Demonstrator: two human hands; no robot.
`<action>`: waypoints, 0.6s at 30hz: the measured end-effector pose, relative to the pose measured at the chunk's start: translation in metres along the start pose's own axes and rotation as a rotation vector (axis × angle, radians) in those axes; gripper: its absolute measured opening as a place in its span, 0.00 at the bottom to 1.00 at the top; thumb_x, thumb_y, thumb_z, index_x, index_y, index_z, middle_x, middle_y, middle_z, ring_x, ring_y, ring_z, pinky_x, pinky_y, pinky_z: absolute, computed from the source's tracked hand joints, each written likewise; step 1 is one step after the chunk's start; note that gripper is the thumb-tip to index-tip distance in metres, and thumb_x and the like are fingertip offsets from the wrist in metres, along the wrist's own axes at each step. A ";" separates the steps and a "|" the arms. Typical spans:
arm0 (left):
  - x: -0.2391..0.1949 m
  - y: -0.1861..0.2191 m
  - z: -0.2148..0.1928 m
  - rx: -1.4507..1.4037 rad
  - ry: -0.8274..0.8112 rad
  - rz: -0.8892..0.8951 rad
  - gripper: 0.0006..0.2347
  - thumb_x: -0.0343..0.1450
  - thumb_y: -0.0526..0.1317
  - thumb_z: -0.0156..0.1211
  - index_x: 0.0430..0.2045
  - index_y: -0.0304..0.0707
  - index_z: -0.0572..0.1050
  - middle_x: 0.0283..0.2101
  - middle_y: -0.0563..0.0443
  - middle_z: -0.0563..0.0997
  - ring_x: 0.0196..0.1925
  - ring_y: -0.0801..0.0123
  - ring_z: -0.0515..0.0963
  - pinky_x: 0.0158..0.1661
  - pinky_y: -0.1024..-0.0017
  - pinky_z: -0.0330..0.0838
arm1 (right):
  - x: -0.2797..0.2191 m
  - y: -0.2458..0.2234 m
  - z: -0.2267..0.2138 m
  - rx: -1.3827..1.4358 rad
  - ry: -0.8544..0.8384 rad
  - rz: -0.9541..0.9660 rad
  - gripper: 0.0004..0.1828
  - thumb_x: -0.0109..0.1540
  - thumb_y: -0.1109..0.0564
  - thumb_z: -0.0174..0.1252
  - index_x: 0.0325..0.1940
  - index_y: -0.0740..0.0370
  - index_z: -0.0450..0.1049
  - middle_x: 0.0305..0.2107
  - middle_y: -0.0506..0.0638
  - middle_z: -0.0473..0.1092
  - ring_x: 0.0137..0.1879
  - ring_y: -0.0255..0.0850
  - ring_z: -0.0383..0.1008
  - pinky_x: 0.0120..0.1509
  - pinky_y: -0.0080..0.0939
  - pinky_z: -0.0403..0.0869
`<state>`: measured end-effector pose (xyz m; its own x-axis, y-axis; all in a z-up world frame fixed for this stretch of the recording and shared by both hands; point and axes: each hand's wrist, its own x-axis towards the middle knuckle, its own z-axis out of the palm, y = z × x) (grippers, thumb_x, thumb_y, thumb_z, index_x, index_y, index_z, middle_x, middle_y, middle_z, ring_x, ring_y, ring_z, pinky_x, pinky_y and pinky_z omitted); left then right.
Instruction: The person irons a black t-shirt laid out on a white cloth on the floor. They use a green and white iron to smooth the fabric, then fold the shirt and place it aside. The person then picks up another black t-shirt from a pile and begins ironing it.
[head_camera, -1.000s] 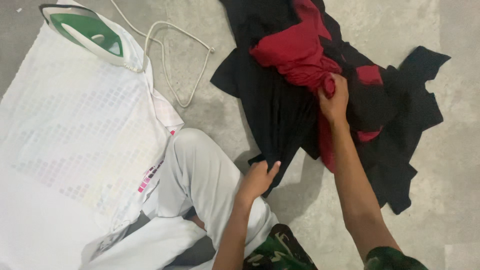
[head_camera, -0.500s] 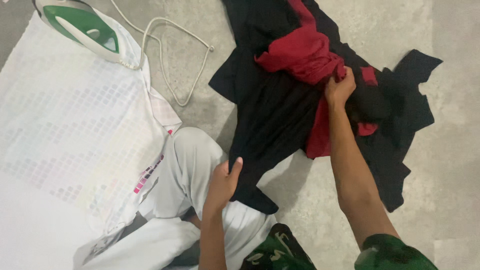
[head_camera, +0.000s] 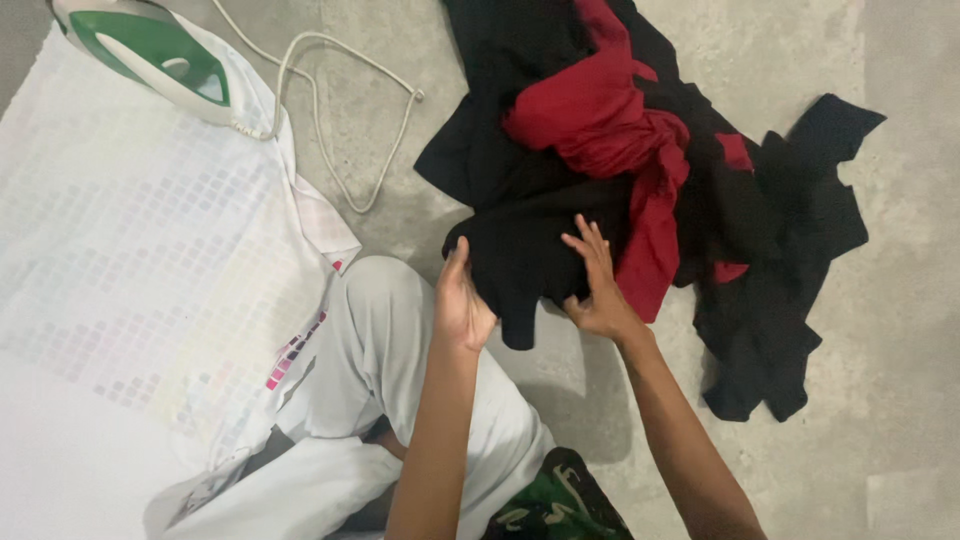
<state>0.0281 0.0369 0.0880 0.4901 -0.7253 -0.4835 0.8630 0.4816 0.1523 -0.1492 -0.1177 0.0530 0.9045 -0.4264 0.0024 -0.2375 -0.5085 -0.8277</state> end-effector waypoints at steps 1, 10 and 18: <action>0.009 0.000 -0.019 0.002 0.003 0.000 0.16 0.79 0.43 0.55 0.59 0.35 0.73 0.65 0.31 0.75 0.69 0.46 0.74 0.67 0.39 0.67 | 0.002 -0.001 0.002 0.004 0.000 0.002 0.54 0.49 0.68 0.57 0.80 0.57 0.53 0.80 0.64 0.40 0.82 0.74 0.30 0.77 0.82 0.33; -0.003 0.006 -0.002 0.468 0.130 0.198 0.51 0.74 0.36 0.66 0.76 0.64 0.21 0.83 0.39 0.32 0.82 0.37 0.26 0.73 0.33 0.27 | 0.028 0.043 -0.011 -0.112 0.338 0.320 0.07 0.76 0.54 0.52 0.54 0.55 0.73 0.36 0.57 0.81 0.44 0.52 0.83 0.48 0.54 0.76; -0.021 -0.006 0.024 1.499 0.065 0.119 0.42 0.72 0.25 0.59 0.79 0.48 0.40 0.78 0.20 0.48 0.74 0.18 0.56 0.64 0.28 0.63 | 0.057 -0.002 -0.063 0.337 0.555 0.337 0.06 0.76 0.53 0.53 0.49 0.51 0.75 0.26 0.39 0.69 0.31 0.27 0.67 0.38 0.26 0.67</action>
<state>0.0155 0.0371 0.1183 0.5932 -0.6771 -0.4354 0.1611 -0.4300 0.8883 -0.1191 -0.1883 0.0895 0.4672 -0.8811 -0.0729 -0.2684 -0.0628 -0.9613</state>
